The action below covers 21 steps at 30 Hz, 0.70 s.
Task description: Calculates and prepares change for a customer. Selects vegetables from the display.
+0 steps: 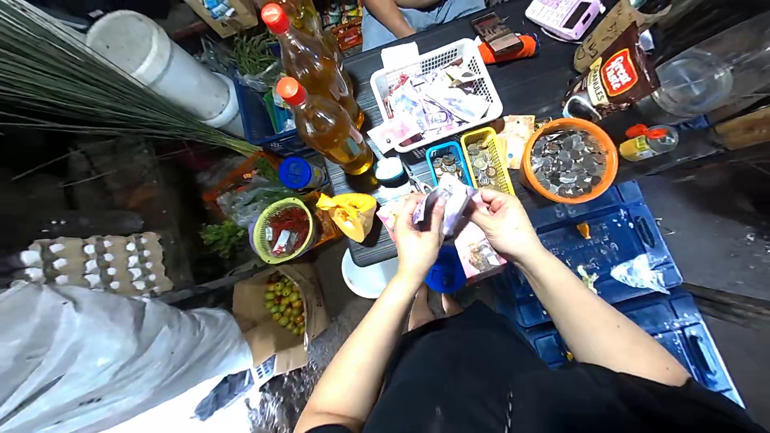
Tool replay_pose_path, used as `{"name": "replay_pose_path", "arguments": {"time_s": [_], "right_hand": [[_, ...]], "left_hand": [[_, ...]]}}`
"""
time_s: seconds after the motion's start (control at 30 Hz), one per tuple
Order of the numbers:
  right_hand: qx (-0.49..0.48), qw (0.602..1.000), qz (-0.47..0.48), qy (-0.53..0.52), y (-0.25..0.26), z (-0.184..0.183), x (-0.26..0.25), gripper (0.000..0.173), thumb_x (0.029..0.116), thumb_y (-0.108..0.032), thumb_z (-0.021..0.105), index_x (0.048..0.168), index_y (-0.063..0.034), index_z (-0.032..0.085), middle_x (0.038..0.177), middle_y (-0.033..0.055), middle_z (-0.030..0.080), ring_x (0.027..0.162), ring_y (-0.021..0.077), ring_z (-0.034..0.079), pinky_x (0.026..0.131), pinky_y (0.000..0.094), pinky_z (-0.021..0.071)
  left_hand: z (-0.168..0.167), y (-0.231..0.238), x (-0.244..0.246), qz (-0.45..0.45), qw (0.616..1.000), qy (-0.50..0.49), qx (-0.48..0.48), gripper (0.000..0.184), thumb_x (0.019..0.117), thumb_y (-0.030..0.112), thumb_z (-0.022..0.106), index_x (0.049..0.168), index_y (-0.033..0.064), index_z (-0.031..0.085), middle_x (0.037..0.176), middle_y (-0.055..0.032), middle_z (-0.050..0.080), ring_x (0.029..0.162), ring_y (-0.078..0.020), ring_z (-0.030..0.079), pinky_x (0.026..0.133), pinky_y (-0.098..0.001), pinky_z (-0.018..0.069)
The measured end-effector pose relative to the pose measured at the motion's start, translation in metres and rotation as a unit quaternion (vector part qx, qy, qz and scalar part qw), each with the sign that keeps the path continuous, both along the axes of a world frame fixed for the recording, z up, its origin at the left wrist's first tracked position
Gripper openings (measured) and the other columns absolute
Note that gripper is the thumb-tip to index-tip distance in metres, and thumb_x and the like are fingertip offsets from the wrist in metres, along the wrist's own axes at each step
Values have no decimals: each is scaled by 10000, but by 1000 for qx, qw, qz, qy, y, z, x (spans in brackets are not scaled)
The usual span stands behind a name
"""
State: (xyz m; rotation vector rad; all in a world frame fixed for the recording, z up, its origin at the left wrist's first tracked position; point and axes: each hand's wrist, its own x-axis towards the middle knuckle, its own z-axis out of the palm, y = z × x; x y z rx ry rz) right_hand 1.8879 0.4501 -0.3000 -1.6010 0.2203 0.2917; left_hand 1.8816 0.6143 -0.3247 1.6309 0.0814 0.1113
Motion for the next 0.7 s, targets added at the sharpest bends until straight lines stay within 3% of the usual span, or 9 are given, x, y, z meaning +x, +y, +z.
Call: {"name": "replay_pose_path", "arguments": {"time_s": [0.07, 0.13, 0.23, 0.33, 0.4, 0.47, 0.53, 0.6, 0.7], "right_hand": [[-15, 999, 32, -28, -10, 8, -3, 101, 959, -176, 733, 971, -80, 706, 747, 31, 692, 613, 102, 652, 571, 262, 572], [-61, 982, 141, -106, -28, 26, -9, 137, 962, -235, 708, 986, -101, 710, 768, -19, 682, 658, 55, 640, 610, 234, 559], [-124, 877, 424, -190, -55, 67, -17, 214, 984, -298, 642, 980, -100, 723, 803, -19, 675, 717, 45, 626, 670, 253, 546], [-169, 774, 594, -138, -42, 98, -20, 207, 986, -279, 670, 918, -84, 682, 725, 27, 620, 667, 147, 603, 632, 377, 505], [-253, 760, 587, -117, -26, 104, -14, 212, 998, -249, 662, 966, -41, 688, 760, 102, 644, 725, 263, 650, 686, 499, 530], [-347, 776, 515, -112, -14, 99, -5, 208, 1016, -235, 638, 1006, -36, 696, 803, 127, 668, 786, 309, 680, 728, 542, 546], [-421, 794, 420, -129, -10, 88, 5, 172, 1008, -244, 647, 996, -78, 691, 803, 94, 677, 774, 287, 694, 696, 528, 565], [-441, 821, 340, -129, -13, 81, 9, 151, 998, -261, 666, 1031, -114, 688, 799, 65, 676, 746, 263, 684, 667, 513, 558], [-413, 869, 173, -211, -19, 78, -3, 318, 1013, -200, 646, 1316, -106, 661, 929, 89, 736, 790, 255, 714, 728, 504, 594]], "left_hand": [[1, 3, -1, 11, 1000, 8, -5, 176, 981, 99, 653, 1152, 58, 649, 1040, -33, 687, 938, -97, 676, 817, -303, 590], [3, 13, 2, 13, 998, 61, -10, 267, 1033, 160, 586, 1280, 61, 582, 1084, -41, 688, 959, -96, 676, 861, -321, 580], [5, 36, 14, -28, 981, 183, -58, 347, 1105, 335, 433, 1318, 93, 562, 1019, -21, 716, 817, -79, 661, 743, -267, 553], [9, 47, 17, -170, 935, 281, -133, 696, 1084, 567, 124, 1235, 84, 602, 921, -51, 738, 713, -119, 678, 672, -284, 576], [15, 43, 10, -289, 901, 287, -148, 883, 1009, 694, 30, 1309, 63, 568, 961, -58, 746, 782, -125, 705, 746, -301, 598], [27, 34, -4, -362, 880, 276, -137, 834, 1013, 701, 101, 1319, 79, 563, 1017, 19, 730, 915, -63, 691, 851, -285, 582], [35, 22, -17, -383, 871, 259, -164, 469, 1068, 459, 383, 1199, 78, 622, 968, 55, 746, 904, -42, 702, 852, -275, 586], [36, 11, -21, -356, 861, 293, -216, 179, 1027, 121, 549, 1150, 21, 632, 962, -25, 751, 900, -116, 725, 869, -329, 602], [33, 7, -23, -305, 829, 346, -317, 332, 1036, -21, 368, 1310, -61, 551, 1166, -187, 725, 1064, -286, 724, 952, -454, 590]]}}
